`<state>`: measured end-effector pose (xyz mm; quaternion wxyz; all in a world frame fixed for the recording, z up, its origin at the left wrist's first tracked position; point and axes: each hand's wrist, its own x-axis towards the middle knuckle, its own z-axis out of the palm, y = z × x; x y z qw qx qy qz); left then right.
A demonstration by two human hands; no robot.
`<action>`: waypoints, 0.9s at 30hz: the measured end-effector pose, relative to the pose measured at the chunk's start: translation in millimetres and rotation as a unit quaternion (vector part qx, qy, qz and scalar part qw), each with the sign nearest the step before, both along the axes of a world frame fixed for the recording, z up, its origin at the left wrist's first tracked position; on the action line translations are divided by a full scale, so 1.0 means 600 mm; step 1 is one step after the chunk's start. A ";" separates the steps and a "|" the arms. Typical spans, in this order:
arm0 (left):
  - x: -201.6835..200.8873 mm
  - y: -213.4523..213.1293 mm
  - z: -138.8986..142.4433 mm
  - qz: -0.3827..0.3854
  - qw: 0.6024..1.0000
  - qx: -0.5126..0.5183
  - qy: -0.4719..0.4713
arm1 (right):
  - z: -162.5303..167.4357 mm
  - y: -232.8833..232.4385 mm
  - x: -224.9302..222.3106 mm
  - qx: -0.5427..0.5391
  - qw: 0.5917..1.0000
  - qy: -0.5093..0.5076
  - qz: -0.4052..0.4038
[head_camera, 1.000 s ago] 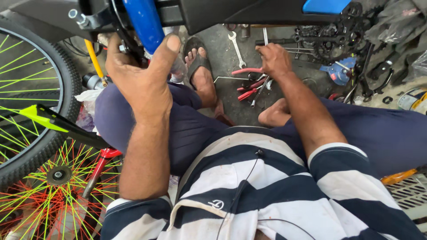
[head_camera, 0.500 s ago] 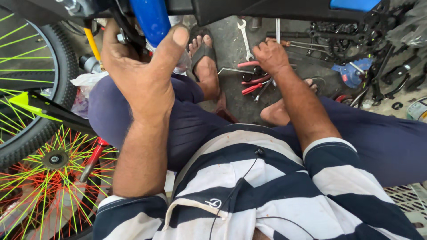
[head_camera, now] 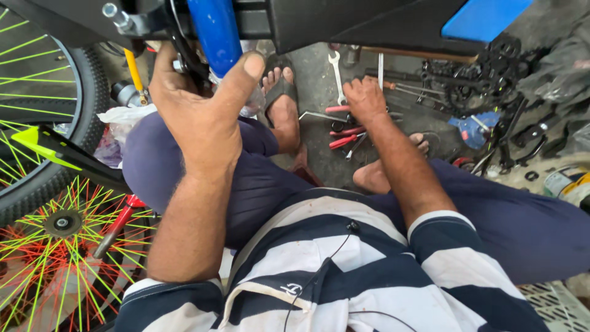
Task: The person sits on the workshop floor and fits bearing rings onto a bicycle fork steerer tube, pressing and seating them by hand. They pick up small bearing parts from the floor, turn the rings over, and work them onto the tube of a bicycle frame lying on the ground.
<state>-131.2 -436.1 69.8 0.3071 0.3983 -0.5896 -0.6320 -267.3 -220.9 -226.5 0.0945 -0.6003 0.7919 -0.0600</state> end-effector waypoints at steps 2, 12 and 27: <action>-0.001 -0.002 0.002 -0.003 1.000 0.001 -0.003 | 0.004 -0.004 0.002 0.004 1.000 0.001 -0.008; -0.008 -0.011 0.005 0.026 1.000 0.002 -0.007 | 0.044 -0.034 0.000 0.030 0.998 -0.020 -0.044; 0.013 -0.013 0.010 0.027 0.999 -0.016 0.017 | 0.166 0.127 -0.095 -0.163 0.923 -0.159 -0.310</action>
